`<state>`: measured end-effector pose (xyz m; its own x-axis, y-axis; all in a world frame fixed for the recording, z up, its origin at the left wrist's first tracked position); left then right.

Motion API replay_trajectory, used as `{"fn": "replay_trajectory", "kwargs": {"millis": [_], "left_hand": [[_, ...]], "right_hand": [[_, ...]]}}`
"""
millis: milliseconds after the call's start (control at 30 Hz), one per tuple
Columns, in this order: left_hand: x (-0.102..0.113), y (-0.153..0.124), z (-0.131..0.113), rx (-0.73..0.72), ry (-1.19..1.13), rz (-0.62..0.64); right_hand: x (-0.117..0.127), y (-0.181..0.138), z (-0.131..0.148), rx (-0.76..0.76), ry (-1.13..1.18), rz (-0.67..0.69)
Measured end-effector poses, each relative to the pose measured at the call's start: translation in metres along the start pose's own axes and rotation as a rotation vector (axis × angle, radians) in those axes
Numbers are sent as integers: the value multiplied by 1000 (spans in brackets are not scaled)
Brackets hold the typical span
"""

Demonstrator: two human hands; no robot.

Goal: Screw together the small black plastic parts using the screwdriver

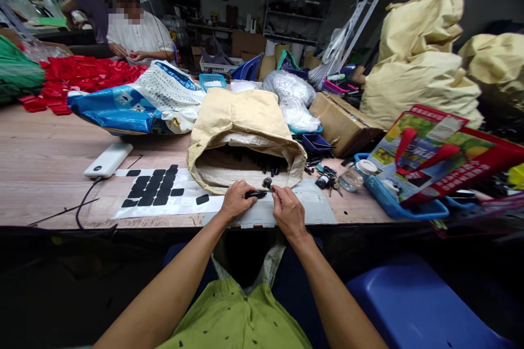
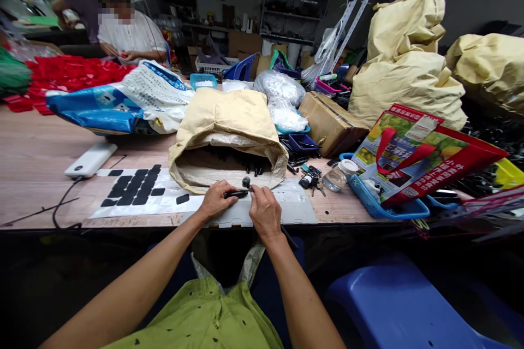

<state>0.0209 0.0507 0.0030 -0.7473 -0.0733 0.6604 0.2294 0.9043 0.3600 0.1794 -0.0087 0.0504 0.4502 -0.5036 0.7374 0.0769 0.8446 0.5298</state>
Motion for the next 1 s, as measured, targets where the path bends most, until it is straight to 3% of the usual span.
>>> {"fn": "replay_trajectory", "kwargs": {"millis": [233, 433, 1000], "left_hand": [[2, 1, 5, 5, -176, 11], [0, 1, 9, 0, -188, 22], [-4, -1, 4, -14, -71, 115]], "right_hand": [[-11, 19, -40, -32, -156, 7], [-24, 10, -35, 37, -243, 1], [-24, 5, -34, 14, -270, 11]]}}
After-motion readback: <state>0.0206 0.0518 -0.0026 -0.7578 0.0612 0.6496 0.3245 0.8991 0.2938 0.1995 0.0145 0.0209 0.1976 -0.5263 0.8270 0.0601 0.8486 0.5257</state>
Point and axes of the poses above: each hand's wrist, its own y-axis towards the middle knuckle, its own x-axis out of the back of the hand, z = x × y, the point moved 10 cm from there along y, towards the middle knuckle, and after that the axes turned 8 degrees about -z, right-handed, at the moved point
